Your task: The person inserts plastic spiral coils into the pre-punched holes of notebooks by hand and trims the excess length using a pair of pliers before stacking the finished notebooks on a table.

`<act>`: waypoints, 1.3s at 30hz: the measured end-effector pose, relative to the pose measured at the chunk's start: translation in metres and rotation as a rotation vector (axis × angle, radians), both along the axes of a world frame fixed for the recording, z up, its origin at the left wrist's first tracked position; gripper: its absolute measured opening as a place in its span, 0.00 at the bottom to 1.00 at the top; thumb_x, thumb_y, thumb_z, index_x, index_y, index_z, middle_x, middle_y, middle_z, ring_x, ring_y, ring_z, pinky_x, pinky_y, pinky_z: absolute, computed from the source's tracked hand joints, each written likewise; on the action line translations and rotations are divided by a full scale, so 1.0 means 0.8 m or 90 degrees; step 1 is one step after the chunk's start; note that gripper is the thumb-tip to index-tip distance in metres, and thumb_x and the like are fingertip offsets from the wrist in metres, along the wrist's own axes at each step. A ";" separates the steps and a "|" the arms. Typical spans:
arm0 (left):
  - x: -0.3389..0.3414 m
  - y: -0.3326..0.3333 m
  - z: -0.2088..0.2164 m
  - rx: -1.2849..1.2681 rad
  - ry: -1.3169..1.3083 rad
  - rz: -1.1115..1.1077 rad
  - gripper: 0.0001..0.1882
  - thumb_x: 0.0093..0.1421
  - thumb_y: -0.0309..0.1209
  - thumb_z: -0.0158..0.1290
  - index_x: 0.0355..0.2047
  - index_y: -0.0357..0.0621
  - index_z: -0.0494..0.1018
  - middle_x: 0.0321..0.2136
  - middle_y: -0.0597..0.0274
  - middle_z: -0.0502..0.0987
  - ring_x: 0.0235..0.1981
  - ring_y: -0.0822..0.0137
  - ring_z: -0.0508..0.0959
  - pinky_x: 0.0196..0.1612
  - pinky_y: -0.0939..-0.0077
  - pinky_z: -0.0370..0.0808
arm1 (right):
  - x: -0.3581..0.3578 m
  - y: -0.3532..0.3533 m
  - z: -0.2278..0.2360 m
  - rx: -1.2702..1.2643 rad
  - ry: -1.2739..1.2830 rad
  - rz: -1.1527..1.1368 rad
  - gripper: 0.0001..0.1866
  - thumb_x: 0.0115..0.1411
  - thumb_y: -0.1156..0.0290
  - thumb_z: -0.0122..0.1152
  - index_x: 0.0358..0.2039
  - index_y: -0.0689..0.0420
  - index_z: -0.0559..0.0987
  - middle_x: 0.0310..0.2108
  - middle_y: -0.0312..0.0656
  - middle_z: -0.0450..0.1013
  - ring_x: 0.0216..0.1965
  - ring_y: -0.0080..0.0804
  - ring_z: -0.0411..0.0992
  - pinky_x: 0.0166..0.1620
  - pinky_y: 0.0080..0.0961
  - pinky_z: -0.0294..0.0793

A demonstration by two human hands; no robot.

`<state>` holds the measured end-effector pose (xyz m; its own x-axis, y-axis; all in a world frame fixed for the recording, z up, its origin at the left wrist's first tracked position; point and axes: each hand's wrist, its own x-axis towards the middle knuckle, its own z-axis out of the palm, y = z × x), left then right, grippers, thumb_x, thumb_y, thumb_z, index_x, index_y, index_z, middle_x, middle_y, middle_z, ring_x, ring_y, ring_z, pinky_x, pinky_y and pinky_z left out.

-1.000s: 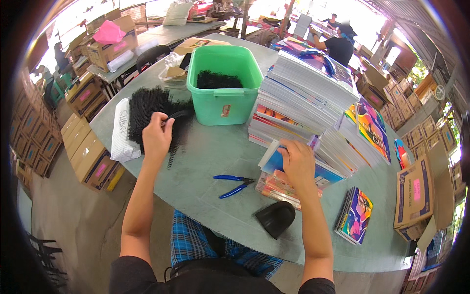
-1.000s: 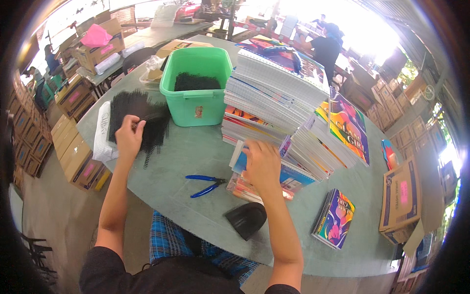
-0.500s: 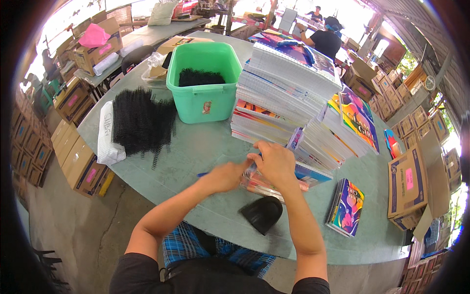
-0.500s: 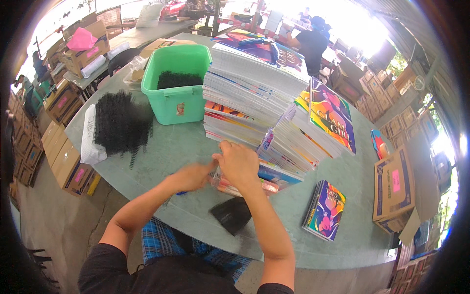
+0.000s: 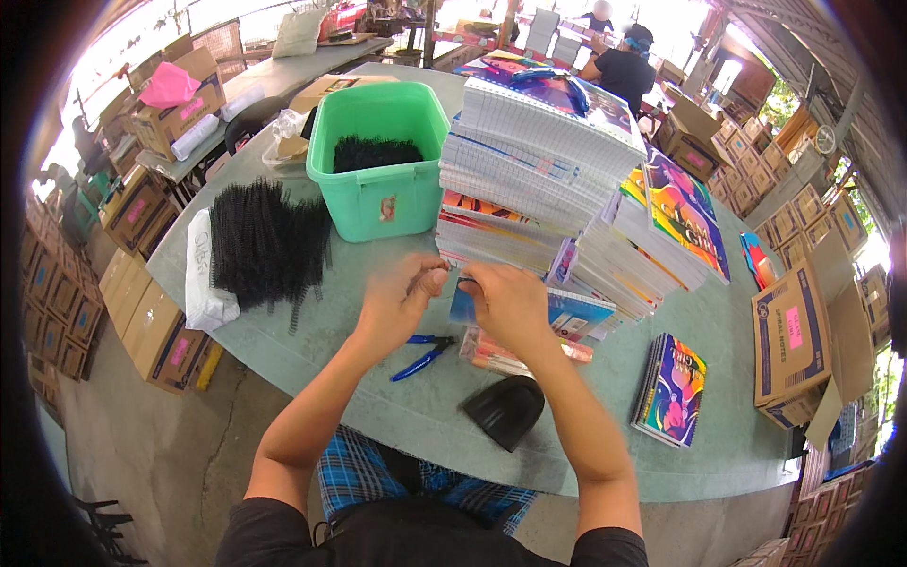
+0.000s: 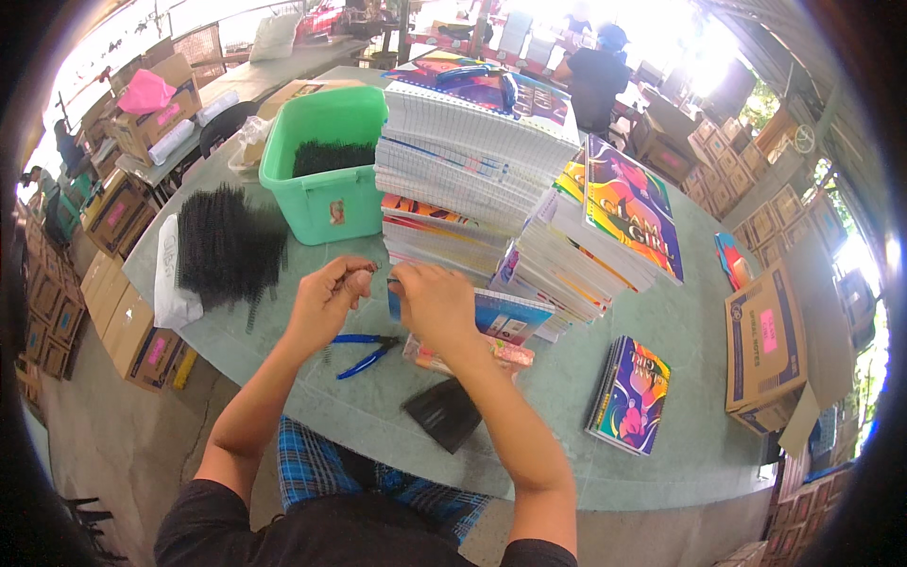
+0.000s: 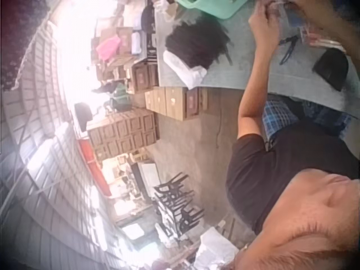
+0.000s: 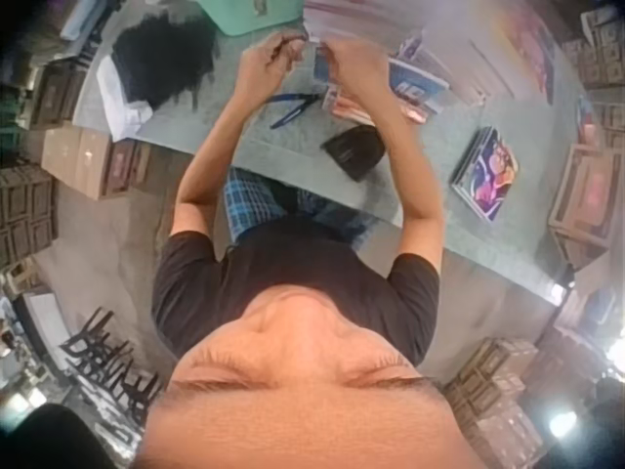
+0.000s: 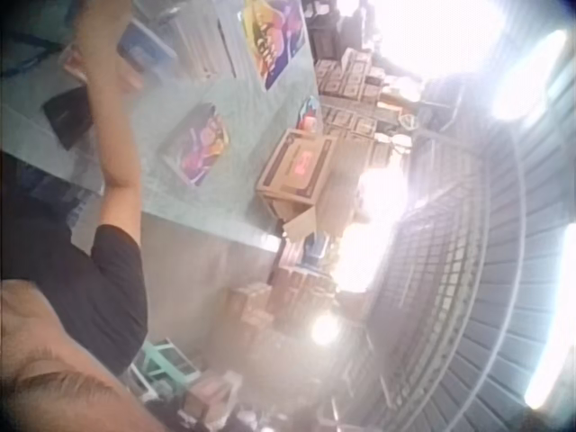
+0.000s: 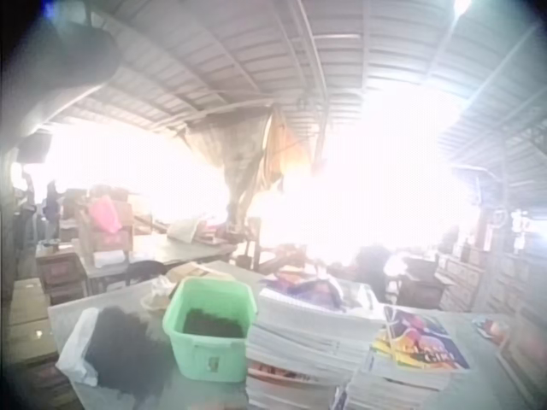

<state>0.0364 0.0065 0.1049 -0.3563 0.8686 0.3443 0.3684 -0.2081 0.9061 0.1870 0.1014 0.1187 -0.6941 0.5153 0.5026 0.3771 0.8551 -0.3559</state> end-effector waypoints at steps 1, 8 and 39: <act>0.000 -0.002 0.001 0.000 -0.008 0.004 0.12 0.60 0.33 0.53 0.38 0.35 0.72 0.24 0.65 0.75 0.22 0.79 0.70 0.26 0.83 0.68 | -0.004 -0.004 -0.001 0.018 0.024 -0.016 0.13 0.46 0.62 0.64 0.30 0.56 0.77 0.25 0.43 0.74 0.30 0.45 0.72 0.33 0.39 0.69; 0.019 -0.008 -0.004 0.061 0.129 0.007 0.08 0.57 0.28 0.55 0.34 0.37 0.72 0.23 0.58 0.76 0.21 0.71 0.73 0.25 0.76 0.70 | -0.008 -0.015 0.012 -0.016 -0.097 -0.098 0.11 0.48 0.65 0.64 0.30 0.54 0.76 0.29 0.40 0.75 0.33 0.40 0.73 0.34 0.36 0.70; -0.019 0.006 0.022 0.011 0.249 -0.042 0.09 0.54 0.29 0.56 0.33 0.38 0.73 0.25 0.53 0.73 0.25 0.60 0.74 0.29 0.69 0.70 | 0.010 -0.009 0.007 -0.062 0.035 -0.018 0.08 0.54 0.70 0.59 0.34 0.56 0.73 0.30 0.42 0.75 0.34 0.42 0.74 0.34 0.37 0.71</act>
<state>0.0210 0.0115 0.1226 -0.1387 0.8779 0.4582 0.6709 -0.2571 0.6956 0.1952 0.0945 0.1242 -0.6516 0.5828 0.4856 0.3784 0.8045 -0.4578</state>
